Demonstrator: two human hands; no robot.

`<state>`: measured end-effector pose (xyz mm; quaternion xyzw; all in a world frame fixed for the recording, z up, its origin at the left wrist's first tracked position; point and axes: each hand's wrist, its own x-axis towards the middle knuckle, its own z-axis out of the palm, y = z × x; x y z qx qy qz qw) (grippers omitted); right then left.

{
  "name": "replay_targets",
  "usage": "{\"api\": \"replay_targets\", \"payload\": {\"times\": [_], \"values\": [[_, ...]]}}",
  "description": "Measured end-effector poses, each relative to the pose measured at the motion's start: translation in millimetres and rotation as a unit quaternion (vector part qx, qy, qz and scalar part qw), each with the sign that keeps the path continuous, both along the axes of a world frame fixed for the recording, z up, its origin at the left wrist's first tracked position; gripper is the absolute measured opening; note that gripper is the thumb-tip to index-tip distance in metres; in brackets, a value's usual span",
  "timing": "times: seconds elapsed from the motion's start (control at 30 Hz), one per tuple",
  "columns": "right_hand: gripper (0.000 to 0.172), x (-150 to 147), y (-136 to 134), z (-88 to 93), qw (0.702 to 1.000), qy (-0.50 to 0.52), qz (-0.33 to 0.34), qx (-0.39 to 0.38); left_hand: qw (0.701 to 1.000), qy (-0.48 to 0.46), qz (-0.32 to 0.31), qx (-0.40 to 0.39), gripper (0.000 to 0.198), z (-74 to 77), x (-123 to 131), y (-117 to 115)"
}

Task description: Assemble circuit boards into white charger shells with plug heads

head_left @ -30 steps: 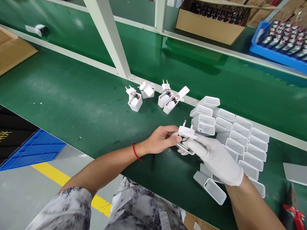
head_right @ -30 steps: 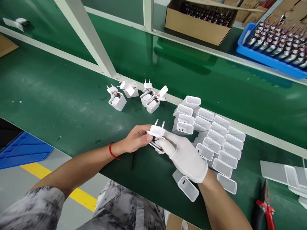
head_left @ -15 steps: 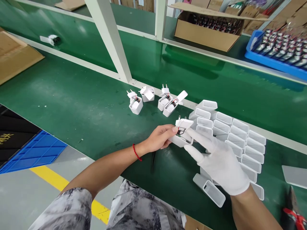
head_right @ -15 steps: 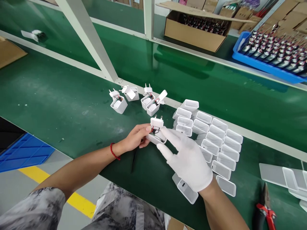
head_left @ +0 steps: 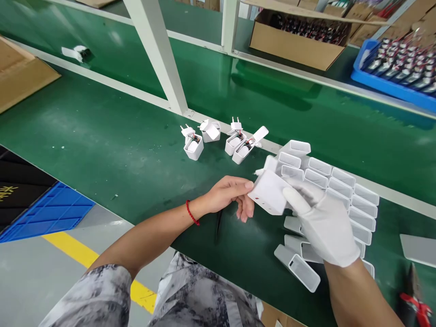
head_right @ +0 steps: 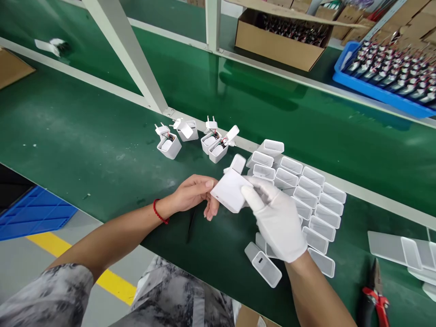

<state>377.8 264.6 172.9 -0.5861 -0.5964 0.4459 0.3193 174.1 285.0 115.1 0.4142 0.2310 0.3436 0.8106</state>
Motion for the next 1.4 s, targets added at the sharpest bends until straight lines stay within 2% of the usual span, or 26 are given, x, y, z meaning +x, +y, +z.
{"api": "replay_targets", "payload": {"times": [0.07, 0.17, 0.43, 0.57, 0.7, 0.8, 0.87, 0.97, 1.07, 1.17, 1.27, 1.4], "values": [[0.040, 2, 3, -2.5, 0.993, 0.095, -0.004, -0.076, 1.000, 0.005, -0.005, 0.004, 0.057, 0.3, -1, 0], [0.038, 1, 5, -6.4, 0.977, 0.168, 0.020, -0.127, 1.000, 0.007, 0.004, 0.000, 0.059, -0.3, 0, -1], [0.039, -3, 9, -8.6, 0.973, 0.169, 0.003, -0.157, 1.000, 0.019, 0.023, -0.006, 0.064, -0.6, 3, 0], [0.037, 1, 9, -11.2, 0.974, 0.165, 0.028, -0.152, 0.999, 0.031, 0.027, 0.000, 0.064, 2.3, 2, 1], [0.039, 1, 6, -11.1, 0.992, 0.074, 0.064, -0.080, 0.997, 0.058, 0.033, 0.026, 0.060, 1.5, 2, 1], [0.035, -5, 2, -11.1, 0.995, -0.066, 0.053, 0.044, 0.988, 0.074, 0.107, 0.079, 0.051, -4.3, 4, 0], [0.026, -11, -1, -12.1, 0.969, -0.170, 0.065, 0.167, 0.978, 0.071, 0.157, 0.115, 0.049, -9.1, 5, -1], [0.019, -17, -5, -13.4, 0.901, -0.287, 0.109, 0.306, 0.969, 0.063, 0.191, 0.146, 0.058, -13.5, 7, -3], [0.021, -18, -6, -13.5, 0.865, -0.339, 0.156, 0.335, 0.962, 0.063, 0.222, 0.143, 0.056, -13.6, 9, -5], [0.023, -17, -5, -13.9, 0.843, -0.367, 0.169, 0.354, 0.956, 0.061, 0.246, 0.147, 0.056, -12.4, 9, -5], [0.025, -16, -4, -14.6, 0.841, -0.370, 0.189, 0.347, 0.957, 0.018, 0.248, 0.147, 0.056, -11.5, 8, -2], [0.027, -17, -3, -14.9, 0.844, -0.365, 0.204, 0.336, 0.961, -0.025, 0.239, 0.139, 0.042, -9.0, 7, 0]]}}
